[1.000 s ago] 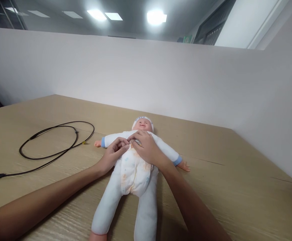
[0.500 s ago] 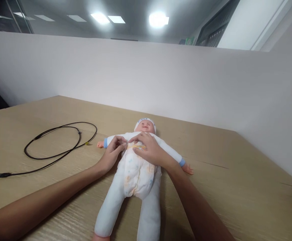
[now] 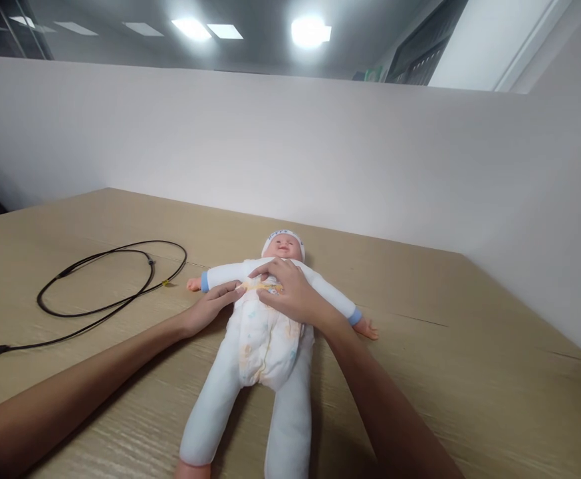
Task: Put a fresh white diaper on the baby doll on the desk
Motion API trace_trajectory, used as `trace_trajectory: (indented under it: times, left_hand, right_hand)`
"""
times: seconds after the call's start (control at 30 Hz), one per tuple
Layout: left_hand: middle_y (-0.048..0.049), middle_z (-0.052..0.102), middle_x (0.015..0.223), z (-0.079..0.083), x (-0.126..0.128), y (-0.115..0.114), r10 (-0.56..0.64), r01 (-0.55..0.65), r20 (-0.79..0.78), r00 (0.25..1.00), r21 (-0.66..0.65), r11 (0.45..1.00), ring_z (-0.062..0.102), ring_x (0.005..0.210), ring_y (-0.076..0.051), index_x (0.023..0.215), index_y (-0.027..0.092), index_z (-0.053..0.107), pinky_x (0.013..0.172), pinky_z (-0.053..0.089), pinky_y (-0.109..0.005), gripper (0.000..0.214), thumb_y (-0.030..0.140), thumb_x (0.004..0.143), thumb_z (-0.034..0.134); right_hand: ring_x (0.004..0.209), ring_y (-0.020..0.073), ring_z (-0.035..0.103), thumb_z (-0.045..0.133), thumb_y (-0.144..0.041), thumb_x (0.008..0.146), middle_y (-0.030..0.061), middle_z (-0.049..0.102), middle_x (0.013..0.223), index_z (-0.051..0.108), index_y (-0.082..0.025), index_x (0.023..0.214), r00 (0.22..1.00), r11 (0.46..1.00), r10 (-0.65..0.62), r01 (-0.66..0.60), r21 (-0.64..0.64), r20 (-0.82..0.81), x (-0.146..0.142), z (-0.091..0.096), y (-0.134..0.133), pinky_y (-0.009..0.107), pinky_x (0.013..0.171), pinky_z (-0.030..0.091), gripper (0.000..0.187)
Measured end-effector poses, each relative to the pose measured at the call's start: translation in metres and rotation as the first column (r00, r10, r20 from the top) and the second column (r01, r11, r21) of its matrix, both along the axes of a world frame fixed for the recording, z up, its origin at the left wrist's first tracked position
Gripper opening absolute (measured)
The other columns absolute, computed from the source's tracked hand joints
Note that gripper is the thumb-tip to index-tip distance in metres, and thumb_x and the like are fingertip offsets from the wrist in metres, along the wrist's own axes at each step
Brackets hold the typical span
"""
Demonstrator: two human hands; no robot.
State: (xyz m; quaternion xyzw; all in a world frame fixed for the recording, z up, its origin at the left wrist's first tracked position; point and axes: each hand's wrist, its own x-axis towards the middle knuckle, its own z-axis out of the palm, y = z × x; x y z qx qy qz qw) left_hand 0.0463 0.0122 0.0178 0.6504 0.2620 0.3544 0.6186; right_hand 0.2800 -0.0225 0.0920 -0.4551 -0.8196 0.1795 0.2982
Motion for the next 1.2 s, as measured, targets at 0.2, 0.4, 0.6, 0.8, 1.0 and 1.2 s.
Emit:
trace_trajectory:
  times: [0.2, 0.4, 0.6, 0.8, 1.0, 1.2]
  left_hand:
    - [0.0005, 0.054, 0.089, 0.005, -0.003, 0.003, -0.002, 0.003, -0.021, 1.000, 0.018, 1.000, 0.047, 0.087, -0.018, 0.088, 0.020, 0.058, 0.081, 0.041, -0.030, 0.050, 0.067, 0.101, 0.065]
    - [0.0039, 0.046, 0.081, -0.001, 0.006, 0.003, 0.036, -0.034, -0.041, 0.999, 0.042, 0.999, 0.041, 0.075, -0.015, 0.086, 0.022, 0.049, 0.071, 0.036, -0.028, 0.056, 0.074, 0.103, 0.057]
    - [0.0042, 0.044, 0.079, -0.005, 0.011, -0.001, 0.136, -0.124, -0.078, 0.988, 0.139, 0.982, 0.041, 0.073, -0.016, 0.085, 0.023, 0.046, 0.069, 0.037, -0.031, 0.055, 0.074, 0.104, 0.052]
    - [-0.0123, 0.058, 0.138, 0.004, -0.004, -0.039, 0.477, -0.401, -0.097, 0.873, 0.412, 0.818, 0.052, 0.124, -0.027, 0.134, 0.022, 0.052, 0.109, 0.041, -0.044, 0.036, 0.049, 0.112, 0.054]
    - [-0.0028, 0.074, 0.115, 0.021, -0.046, -0.109, 0.128, 0.022, -0.133, 0.983, 0.774, 0.633, 0.059, 0.107, -0.023, 0.125, 0.028, 0.062, 0.099, 0.040, -0.042, 0.020, 0.020, 0.108, 0.057]
    - [0.0014, 0.081, 0.109, 0.014, -0.056, -0.114, 0.072, 0.295, -0.393, 0.917, 0.787, 0.542, 0.059, 0.096, -0.023, 0.117, 0.030, 0.068, 0.096, 0.030, -0.046, 0.018, 0.019, 0.108, 0.058]
  right_hand:
    - [0.123, 0.0278, 0.065, 0.066, -0.021, 0.092, 0.0039, 0.074, 0.125, 0.076, -0.029, 0.122, 1.000, 1.000, 0.002, -0.002, -0.001, -0.002, -0.001, 0.001, -0.001, 0.048, 0.113, 0.045, 0.034]
    - [0.123, 0.0282, 0.064, 0.065, -0.023, 0.091, 0.0043, 0.074, 0.122, 0.075, -0.028, 0.121, 1.000, 1.000, -0.009, 0.009, -0.007, -0.009, 0.000, -0.003, 0.000, 0.050, 0.115, 0.045, 0.031]
    - [0.128, 0.0308, 0.062, 0.065, -0.019, 0.092, 0.0058, 0.075, 0.125, 0.073, -0.026, 0.120, 0.993, 0.996, -0.037, 0.028, 0.085, 0.108, -0.005, 0.004, -0.006, 0.051, 0.117, 0.043, 0.029]
    - [0.125, 0.0321, 0.064, 0.054, -0.013, 0.104, 0.0103, 0.075, 0.128, 0.068, -0.020, 0.125, 0.970, 0.943, -0.155, 0.089, 0.320, 0.188, -0.027, 0.019, -0.066, 0.051, 0.112, 0.045, 0.027]
    - [0.098, 0.0204, 0.068, 0.058, -0.013, 0.104, 0.0025, 0.074, 0.104, 0.069, -0.022, 0.109, 0.999, 0.997, 0.043, -0.045, 0.068, 0.032, -0.046, 0.009, -0.173, 0.034, 0.091, 0.051, 0.016]
    - [0.090, 0.0206, 0.065, 0.058, -0.008, 0.100, 0.0027, 0.073, 0.097, 0.068, -0.021, 0.101, 0.987, 0.998, 0.062, -0.064, 0.006, 0.148, -0.028, -0.033, -0.200, 0.035, 0.083, 0.049, 0.017]
